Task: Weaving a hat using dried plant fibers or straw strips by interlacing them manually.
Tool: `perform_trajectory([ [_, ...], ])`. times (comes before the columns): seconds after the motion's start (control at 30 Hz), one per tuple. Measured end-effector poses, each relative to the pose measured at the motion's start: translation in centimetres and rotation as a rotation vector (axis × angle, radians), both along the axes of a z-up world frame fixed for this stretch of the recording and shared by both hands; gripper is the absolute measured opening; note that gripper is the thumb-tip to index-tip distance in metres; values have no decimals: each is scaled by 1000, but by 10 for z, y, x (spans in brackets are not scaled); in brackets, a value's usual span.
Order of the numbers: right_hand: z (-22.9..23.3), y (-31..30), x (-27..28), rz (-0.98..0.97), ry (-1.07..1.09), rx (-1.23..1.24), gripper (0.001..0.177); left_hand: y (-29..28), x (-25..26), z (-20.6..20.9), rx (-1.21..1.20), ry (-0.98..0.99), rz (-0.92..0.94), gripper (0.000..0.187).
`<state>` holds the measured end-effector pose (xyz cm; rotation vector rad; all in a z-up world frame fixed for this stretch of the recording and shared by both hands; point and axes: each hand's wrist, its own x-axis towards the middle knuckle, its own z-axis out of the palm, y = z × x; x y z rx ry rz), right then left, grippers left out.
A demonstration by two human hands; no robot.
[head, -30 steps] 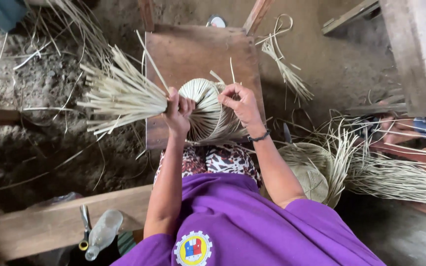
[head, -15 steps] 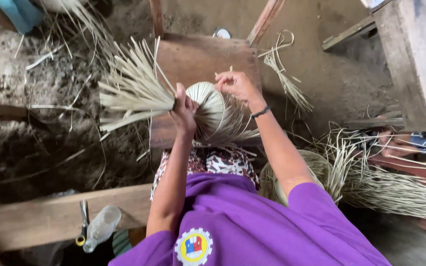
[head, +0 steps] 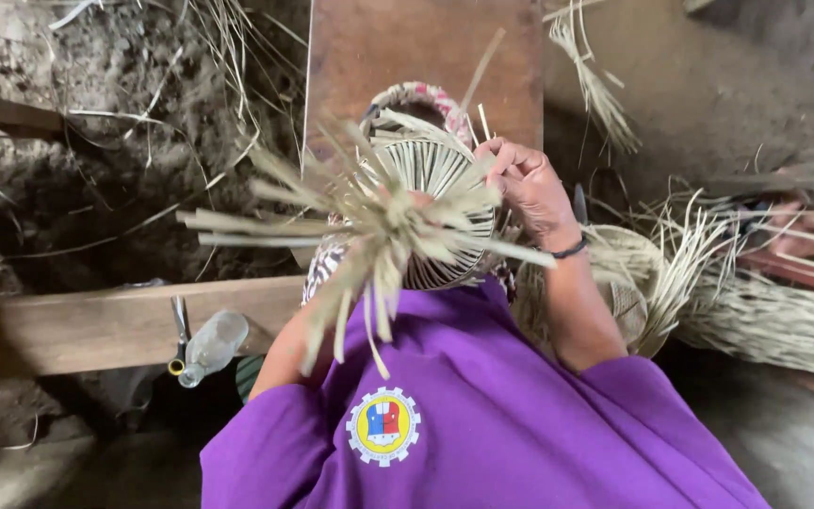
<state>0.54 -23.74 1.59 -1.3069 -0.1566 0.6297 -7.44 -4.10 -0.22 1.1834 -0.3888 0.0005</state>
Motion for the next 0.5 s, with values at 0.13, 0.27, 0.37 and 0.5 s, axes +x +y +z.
perform_trajectory([
  [0.13, 4, 0, -22, 57, 98, 19, 18, -12, -24, 11, 21, -121, 41, 40],
  [0.27, -5, -7, -33, 108, 88, 25, 19, -10, -39, 24, 372, -270, 35, 19],
  [0.37, -10, -13, -32, 188, 42, 20, 15, -24, -48, 19, 260, -392, -107, 24],
  [0.5, 2, -11, -29, 268, 15, 4, 16, -40, -56, 28, 382, -385, -154, 35],
])
